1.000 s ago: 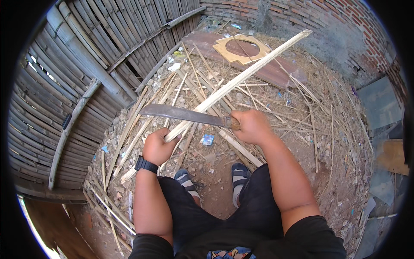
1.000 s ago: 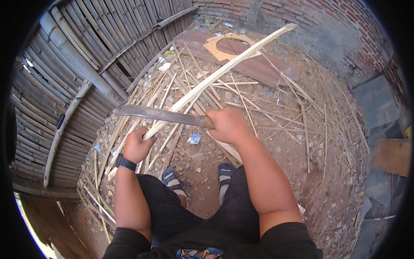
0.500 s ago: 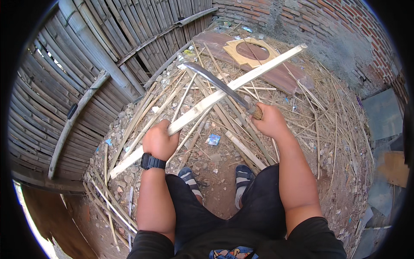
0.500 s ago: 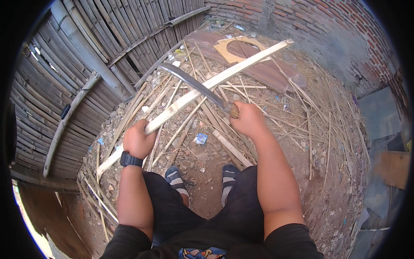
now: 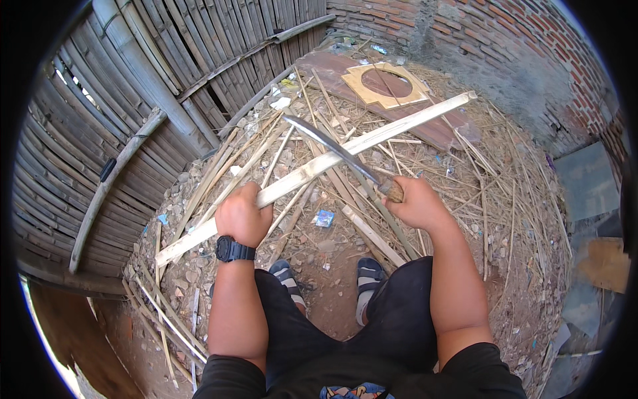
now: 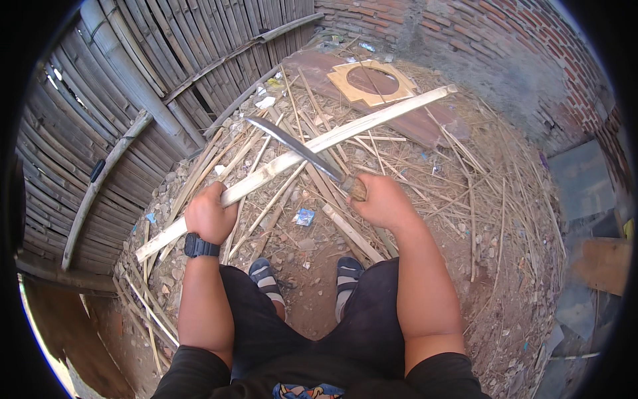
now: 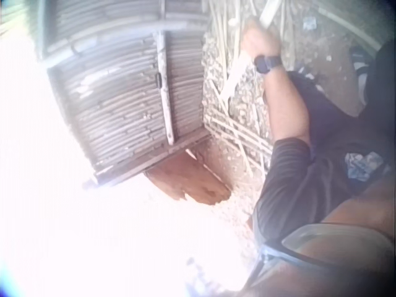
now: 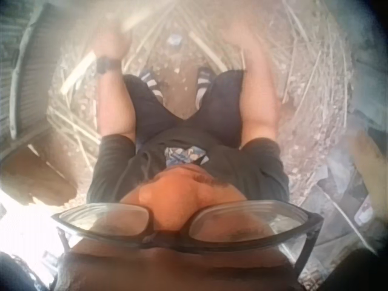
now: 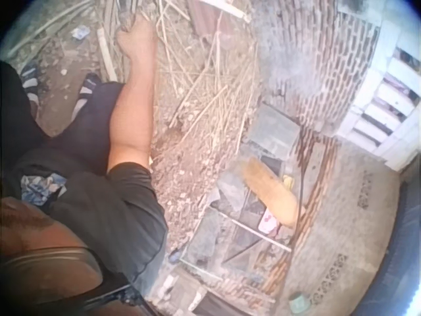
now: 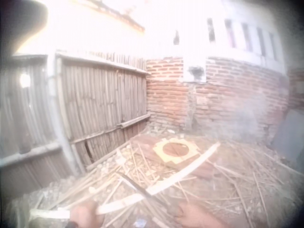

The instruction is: The person splits bamboo strips using a machete. They hold the bamboo with one hand and strike it with the machete to separate it into thinner pieces, then set the split pieces aside on the ground.

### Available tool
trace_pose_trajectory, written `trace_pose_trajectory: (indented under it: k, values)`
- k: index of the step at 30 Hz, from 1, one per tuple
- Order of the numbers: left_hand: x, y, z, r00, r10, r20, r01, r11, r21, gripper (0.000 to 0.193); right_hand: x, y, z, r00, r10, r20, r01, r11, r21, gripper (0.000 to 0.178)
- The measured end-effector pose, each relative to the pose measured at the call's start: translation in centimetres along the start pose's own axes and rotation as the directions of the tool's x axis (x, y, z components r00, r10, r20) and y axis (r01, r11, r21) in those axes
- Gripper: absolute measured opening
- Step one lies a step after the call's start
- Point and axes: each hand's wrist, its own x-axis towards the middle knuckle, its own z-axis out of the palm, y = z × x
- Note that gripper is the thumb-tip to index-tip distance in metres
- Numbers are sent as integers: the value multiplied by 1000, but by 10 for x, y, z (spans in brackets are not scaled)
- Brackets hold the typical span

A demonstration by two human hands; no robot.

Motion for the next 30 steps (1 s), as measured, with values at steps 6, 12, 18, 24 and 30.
trace_pose_trajectory:
  k: [6, 12, 18, 24, 30]
  values:
    - [0, 3, -4, 1000, -14, -15, 13, 999, -38, 14, 14, 28, -3, 1000, -3, 3, 3, 984, 176, 44]
    - [1, -5, 2, 996, -63, 70, 67, 996, -51, 17, 8, -10, 8, 998, -63, 29, 62, 997, 40, 38]
    - [-1, -13, -3, 988, -53, 143, 66, 994, -90, 22, 28, 38, 9, 999, 36, 27, -40, 984, 171, 43]
    - [4, -7, 2, 981, -94, 170, 110, 990, -90, 33, 20, 6, 18, 996, -64, -63, 69, 995, 75, 36]
    - [2, -9, -11, 989, -81, 122, 88, 995, -47, 44, 23, 3, 7, 996, -7, 88, -4, 993, 119, 32]
